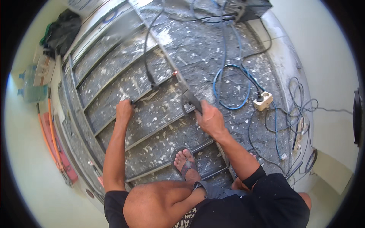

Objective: Welding the joints of a metal frame on the floor.

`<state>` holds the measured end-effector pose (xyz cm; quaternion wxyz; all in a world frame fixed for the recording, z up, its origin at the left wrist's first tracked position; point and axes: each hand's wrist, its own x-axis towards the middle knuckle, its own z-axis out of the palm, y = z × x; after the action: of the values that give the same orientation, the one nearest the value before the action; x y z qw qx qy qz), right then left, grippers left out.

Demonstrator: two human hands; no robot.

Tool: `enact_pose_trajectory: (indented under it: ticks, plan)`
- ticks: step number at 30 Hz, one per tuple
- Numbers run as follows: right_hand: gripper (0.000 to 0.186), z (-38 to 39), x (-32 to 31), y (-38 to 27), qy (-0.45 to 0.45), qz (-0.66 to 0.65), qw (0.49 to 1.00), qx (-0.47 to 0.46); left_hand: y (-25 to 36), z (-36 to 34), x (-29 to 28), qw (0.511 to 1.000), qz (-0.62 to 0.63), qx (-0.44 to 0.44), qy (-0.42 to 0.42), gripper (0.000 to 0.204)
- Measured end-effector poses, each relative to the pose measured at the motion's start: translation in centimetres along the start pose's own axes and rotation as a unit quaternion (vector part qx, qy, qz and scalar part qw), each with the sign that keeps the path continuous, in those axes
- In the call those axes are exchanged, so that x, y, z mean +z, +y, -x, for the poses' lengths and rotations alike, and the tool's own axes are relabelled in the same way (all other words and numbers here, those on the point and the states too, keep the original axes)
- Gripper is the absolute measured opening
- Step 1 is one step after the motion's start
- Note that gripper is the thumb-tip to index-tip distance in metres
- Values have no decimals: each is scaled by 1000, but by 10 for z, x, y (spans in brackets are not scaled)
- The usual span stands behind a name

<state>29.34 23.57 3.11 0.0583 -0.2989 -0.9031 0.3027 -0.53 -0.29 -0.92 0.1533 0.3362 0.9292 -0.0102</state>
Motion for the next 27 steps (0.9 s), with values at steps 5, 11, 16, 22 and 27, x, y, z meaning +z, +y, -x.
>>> enact_pose_trajectory:
  ticks: [5,11,16,22,27]
  plan:
    - [32,-8,-20,9,-175,-689,588,386,-7,-1,3,1000,-4,13,7,20]
    - [27,16,-35,7,65,-367,910,184,-2,1,-5,1000,-7,13,-6,22]
    - [19,34,-92,37,139,-508,811,256,50,12,-117,998,-28,6,49,44]
    - [22,34,-142,61,287,-568,746,196,232,-71,-246,912,122,355,167,27]
    - [19,51,-156,67,321,-562,736,199,421,-218,-202,934,30,341,105,52]
